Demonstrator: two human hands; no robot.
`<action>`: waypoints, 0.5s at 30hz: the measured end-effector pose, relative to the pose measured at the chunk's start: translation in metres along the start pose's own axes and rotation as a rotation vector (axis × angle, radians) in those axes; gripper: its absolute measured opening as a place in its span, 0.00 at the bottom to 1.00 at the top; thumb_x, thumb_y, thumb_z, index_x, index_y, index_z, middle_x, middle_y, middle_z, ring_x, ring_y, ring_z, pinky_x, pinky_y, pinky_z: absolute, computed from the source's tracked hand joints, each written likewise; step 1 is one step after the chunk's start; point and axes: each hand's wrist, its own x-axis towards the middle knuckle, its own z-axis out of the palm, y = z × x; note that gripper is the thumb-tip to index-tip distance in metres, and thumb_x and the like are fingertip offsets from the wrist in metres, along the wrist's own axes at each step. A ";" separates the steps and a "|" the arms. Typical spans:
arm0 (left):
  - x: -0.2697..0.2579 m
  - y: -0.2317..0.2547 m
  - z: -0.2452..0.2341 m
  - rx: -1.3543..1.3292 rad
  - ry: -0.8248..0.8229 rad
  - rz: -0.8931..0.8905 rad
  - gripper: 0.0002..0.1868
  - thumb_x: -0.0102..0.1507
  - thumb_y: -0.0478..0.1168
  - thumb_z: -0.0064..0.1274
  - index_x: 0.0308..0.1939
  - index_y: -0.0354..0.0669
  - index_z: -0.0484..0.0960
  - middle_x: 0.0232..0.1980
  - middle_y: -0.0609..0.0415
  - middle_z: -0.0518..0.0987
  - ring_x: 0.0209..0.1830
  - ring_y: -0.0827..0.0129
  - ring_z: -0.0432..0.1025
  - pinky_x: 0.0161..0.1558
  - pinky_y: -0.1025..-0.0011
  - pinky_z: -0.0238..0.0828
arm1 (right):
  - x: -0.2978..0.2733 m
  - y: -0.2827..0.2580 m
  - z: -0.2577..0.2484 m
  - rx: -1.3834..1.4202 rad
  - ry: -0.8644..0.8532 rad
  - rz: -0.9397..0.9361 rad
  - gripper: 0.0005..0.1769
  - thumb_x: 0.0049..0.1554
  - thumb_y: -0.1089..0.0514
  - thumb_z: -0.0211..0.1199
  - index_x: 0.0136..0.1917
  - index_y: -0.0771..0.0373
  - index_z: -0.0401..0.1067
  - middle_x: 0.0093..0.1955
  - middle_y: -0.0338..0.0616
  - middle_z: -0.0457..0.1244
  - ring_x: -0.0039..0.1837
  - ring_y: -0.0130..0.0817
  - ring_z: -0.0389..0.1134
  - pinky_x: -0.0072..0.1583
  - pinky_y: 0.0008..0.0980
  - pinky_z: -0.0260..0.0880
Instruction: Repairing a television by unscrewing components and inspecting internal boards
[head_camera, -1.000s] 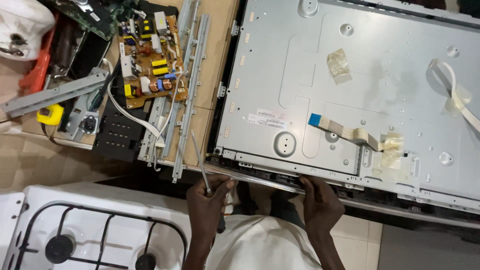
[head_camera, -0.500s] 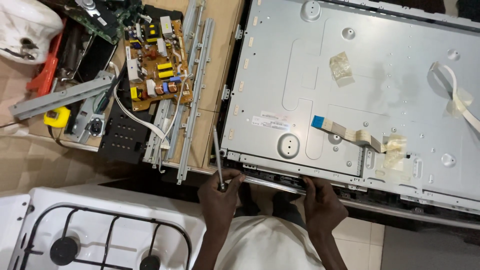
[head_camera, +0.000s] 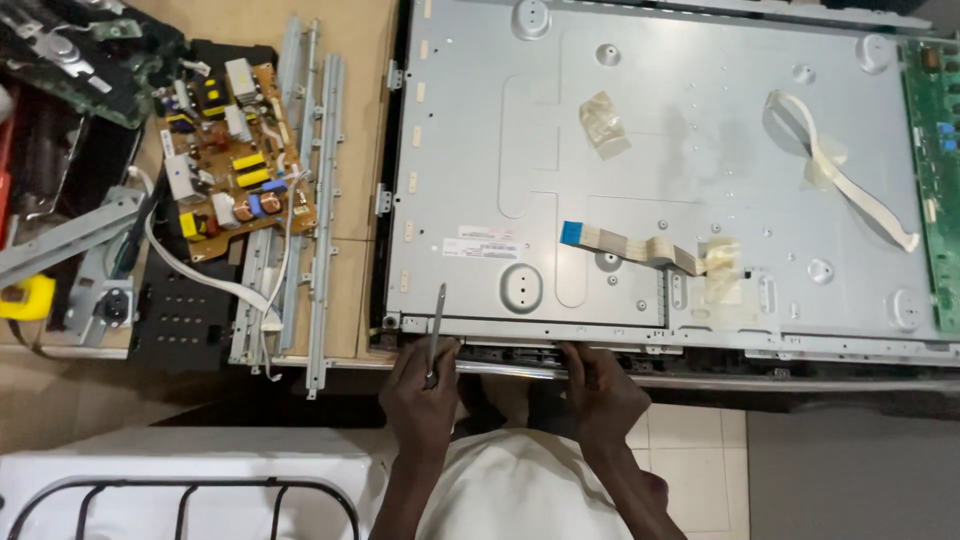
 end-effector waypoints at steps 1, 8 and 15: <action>-0.002 -0.003 0.002 0.058 0.023 0.042 0.04 0.65 0.30 0.58 0.42 0.41 0.85 0.42 0.55 0.84 0.41 0.66 0.79 0.48 0.69 0.75 | 0.000 0.002 0.001 -0.023 0.010 -0.075 0.12 0.61 0.46 0.71 0.39 0.50 0.75 0.29 0.32 0.63 0.29 0.29 0.61 0.33 0.35 0.54; -0.007 0.011 0.006 0.084 0.132 0.017 0.02 0.66 0.31 0.59 0.41 0.40 0.86 0.42 0.55 0.84 0.43 0.69 0.79 0.48 0.73 0.76 | 0.017 -0.014 -0.022 0.196 -0.026 -0.137 0.01 0.61 0.58 0.69 0.47 0.53 0.79 0.32 0.31 0.65 0.30 0.23 0.59 0.35 0.27 0.55; 0.010 0.019 -0.010 0.009 0.110 0.095 0.02 0.65 0.27 0.58 0.40 0.36 0.84 0.39 0.53 0.82 0.41 0.67 0.78 0.48 0.71 0.75 | 0.022 -0.028 -0.030 0.362 -0.144 0.281 0.04 0.54 0.55 0.75 0.41 0.50 0.81 0.25 0.27 0.53 0.31 0.18 0.48 0.35 0.24 0.50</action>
